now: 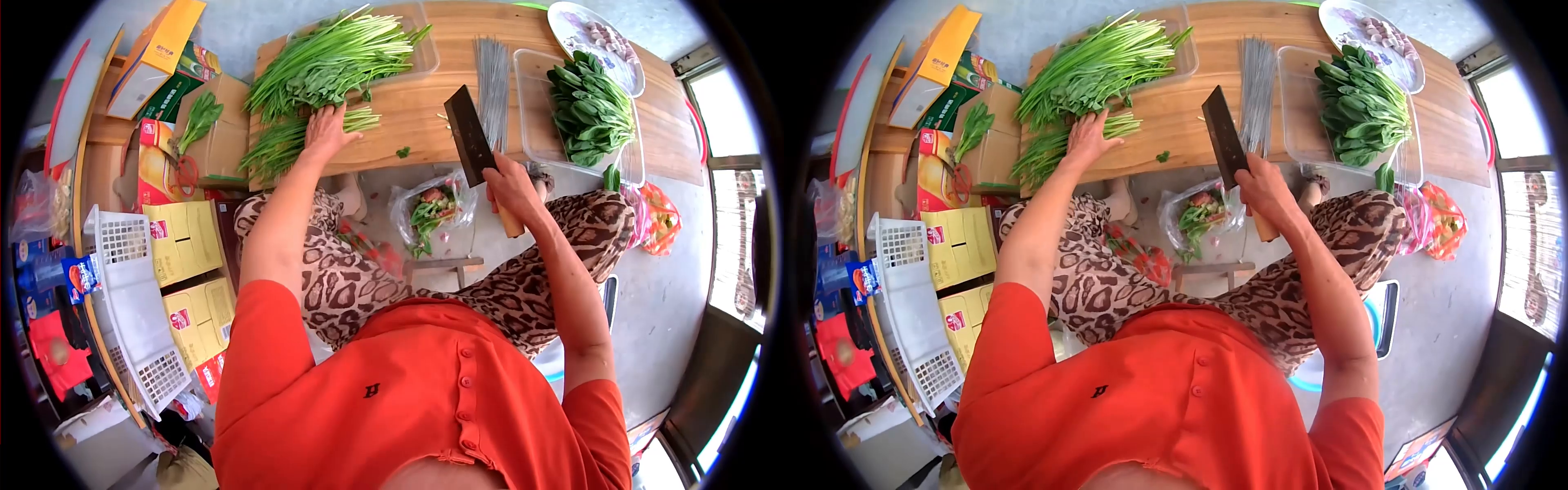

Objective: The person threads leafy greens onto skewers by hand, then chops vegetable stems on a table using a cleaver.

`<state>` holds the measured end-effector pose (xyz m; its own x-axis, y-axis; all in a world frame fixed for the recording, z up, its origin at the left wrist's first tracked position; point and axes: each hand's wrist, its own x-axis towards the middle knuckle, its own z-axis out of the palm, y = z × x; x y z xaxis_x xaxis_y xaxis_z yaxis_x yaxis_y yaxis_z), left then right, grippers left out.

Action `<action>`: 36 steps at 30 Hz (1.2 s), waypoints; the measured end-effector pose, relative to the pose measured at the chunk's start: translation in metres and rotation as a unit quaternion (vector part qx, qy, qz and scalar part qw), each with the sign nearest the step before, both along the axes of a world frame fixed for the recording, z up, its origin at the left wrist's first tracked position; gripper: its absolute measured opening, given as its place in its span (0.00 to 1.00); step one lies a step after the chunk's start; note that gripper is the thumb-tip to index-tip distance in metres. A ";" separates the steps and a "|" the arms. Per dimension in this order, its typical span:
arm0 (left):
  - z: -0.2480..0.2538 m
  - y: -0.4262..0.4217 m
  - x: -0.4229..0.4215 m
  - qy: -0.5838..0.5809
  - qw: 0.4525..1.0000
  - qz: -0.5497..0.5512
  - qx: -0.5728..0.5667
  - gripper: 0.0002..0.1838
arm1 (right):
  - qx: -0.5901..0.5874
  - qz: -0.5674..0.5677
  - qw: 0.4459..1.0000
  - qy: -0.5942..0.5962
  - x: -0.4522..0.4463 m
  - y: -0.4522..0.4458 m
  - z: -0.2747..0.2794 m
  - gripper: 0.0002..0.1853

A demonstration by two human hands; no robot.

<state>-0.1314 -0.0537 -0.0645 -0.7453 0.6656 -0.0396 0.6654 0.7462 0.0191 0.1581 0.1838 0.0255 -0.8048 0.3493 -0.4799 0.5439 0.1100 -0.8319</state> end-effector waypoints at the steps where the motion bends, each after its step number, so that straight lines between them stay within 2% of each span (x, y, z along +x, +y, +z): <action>1: 0.003 -0.006 -0.001 0.003 1.000 -0.009 -0.007 0.43 | 0.017 0.009 1.000 0.010 0.000 0.000 -0.003 0.08; 2: 0.006 -0.011 -0.002 0.006 1.000 -0.019 -0.014 0.44 | 0.033 0.018 0.999 0.021 0.000 0.000 -0.004 0.08; 3: 0.009 -0.017 0.000 0.018 0.999 -0.031 -0.007 0.38 | 0.033 0.019 0.999 0.022 -0.001 0.000 -0.005 0.08; 4: 0.011 -0.020 0.004 0.019 0.999 -0.030 -0.008 0.38 | 0.015 0.023 1.000 0.010 -0.001 -0.002 -0.003 0.08; 6: 0.015 -0.025 0.010 0.078 0.994 -0.075 0.017 0.26 | -0.002 0.028 1.000 0.000 -0.003 -0.002 -0.003 0.08; 7: 0.013 -0.026 0.013 0.079 0.994 -0.075 0.018 0.26 | 0.004 0.035 0.999 -0.002 -0.004 -0.003 -0.007 0.09; 10: 0.015 -0.014 0.029 -0.031 0.991 -0.087 0.094 0.10 | 0.017 0.049 0.999 0.002 -0.004 -0.004 -0.021 0.09; 12: 0.033 0.001 0.035 -0.031 0.982 -0.079 0.169 0.08 | 0.030 0.049 0.998 0.019 -0.006 -0.002 -0.033 0.10; 14: 0.062 0.016 0.021 0.003 0.973 -0.097 0.209 0.08 | 0.027 0.057 0.998 0.018 -0.006 -0.003 -0.019 0.10; 16: 0.089 0.031 -0.008 0.016 0.958 -0.068 0.279 0.08 | 0.031 0.061 0.997 0.019 -0.005 -0.005 -0.022 0.10; 19: 0.104 0.048 -0.068 0.060 0.945 -0.050 0.317 0.06 | 0.040 0.070 0.997 0.017 -0.005 -0.006 -0.018 0.09; 23: 0.093 0.072 -0.129 0.047 0.967 0.024 0.248 0.08 | 0.028 0.063 0.998 -0.005 -0.006 -0.010 -0.005 0.09; 25: 0.083 0.085 -0.146 0.011 0.982 0.088 0.164 0.15 | 0.039 0.065 0.997 -0.020 -0.008 -0.009 -0.006 0.09; 26: 0.078 0.091 -0.151 0.008 0.983 0.087 0.163 0.15 | 0.030 0.059 0.998 -0.020 -0.009 -0.008 -0.005 0.09; 28: 0.067 0.103 -0.159 -0.012 0.987 0.115 0.112 0.23 | 0.021 0.052 0.998 -0.024 -0.009 -0.007 -0.001 0.09; 31: 0.052 0.114 -0.171 0.003 0.988 0.131 0.082 0.28 | 0.027 0.049 0.998 -0.040 -0.011 -0.006 0.002 0.09; 34: 0.048 0.118 -0.177 0.011 0.988 0.150 0.042 0.31 | 0.030 0.054 0.997 -0.038 -0.012 -0.005 0.004 0.09; 36: 0.051 0.116 -0.174 0.028 0.988 0.141 0.058 0.28 | 0.036 0.059 0.997 -0.036 -0.011 -0.006 0.003 0.09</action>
<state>-0.3057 0.0625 -0.0131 -0.9006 0.4289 0.0706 0.4338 0.8970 0.0843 0.1472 0.1783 0.0283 -0.8066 0.2905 -0.5148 0.5816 0.2349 -0.7788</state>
